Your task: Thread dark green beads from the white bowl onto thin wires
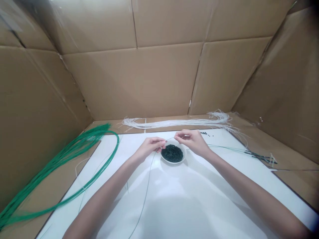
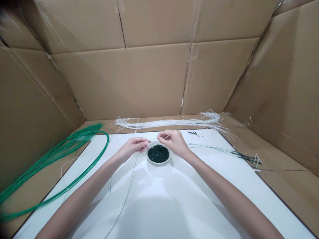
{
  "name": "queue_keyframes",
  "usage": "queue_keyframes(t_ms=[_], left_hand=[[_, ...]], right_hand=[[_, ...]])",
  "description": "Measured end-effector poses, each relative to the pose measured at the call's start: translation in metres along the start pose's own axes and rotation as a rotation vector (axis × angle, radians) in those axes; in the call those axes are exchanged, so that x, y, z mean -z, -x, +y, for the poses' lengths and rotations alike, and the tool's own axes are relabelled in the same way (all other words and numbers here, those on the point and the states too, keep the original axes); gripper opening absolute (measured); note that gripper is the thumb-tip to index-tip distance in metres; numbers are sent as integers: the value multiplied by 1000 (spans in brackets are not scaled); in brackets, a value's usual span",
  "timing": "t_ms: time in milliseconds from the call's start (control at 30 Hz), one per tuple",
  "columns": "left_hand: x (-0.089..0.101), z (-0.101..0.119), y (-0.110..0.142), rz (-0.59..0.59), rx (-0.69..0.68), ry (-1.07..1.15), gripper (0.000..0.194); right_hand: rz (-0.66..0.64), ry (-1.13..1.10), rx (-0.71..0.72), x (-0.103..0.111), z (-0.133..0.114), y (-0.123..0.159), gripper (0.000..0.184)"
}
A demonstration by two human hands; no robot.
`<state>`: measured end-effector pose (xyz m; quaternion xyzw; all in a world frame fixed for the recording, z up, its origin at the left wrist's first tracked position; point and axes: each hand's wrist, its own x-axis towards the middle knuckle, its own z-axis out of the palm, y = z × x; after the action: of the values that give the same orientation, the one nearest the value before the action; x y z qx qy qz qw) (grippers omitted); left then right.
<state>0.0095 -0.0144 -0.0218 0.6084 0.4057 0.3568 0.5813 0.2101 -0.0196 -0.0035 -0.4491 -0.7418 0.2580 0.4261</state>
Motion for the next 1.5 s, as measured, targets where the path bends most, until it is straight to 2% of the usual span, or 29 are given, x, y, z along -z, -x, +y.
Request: queue_keyframes(t_ms=[167, 267, 433, 533, 633, 700, 833, 1000, 1133, 1367, 1500], left_hand=[[13, 5, -4, -31, -77, -208, 34], [28, 10, -4, -51, -111, -297, 32], [52, 12, -3, -64, -125, -529, 30], [57, 13, -2, -57, -131, -667, 25], [51, 15, -2, -62, -150, -742, 25], [44, 16, -4, -57, -157, -761, 33], [32, 8, -14, -44, -143, -765, 34], [25, -9, -30, -48, -121, -740, 26], [21, -16, -40, -38, -128, -671, 24], [9, -22, -42, -11, -119, -478, 27], [5, -24, -40, -72, -75, -400, 28]], right_hand=[[-20, 132, 85, 9, -13, -15, 18], [-44, 139, 60, 17, -15, -24, 18], [-138, 79, -11, 20, -4, -30, 20], [-174, 42, 3, 12, 8, -25, 21], [-153, 53, 2, 0, 18, -15, 17], [-146, 47, -2, -7, 24, -10, 18], [-134, 31, -20, -13, 37, -4, 20], [-145, 15, -40, -12, 49, -5, 23], [-167, 34, -31, -10, 49, -4, 22], [-219, 163, 19, -5, 41, -6, 16], [-188, 129, -43, 2, 44, -9, 14]])
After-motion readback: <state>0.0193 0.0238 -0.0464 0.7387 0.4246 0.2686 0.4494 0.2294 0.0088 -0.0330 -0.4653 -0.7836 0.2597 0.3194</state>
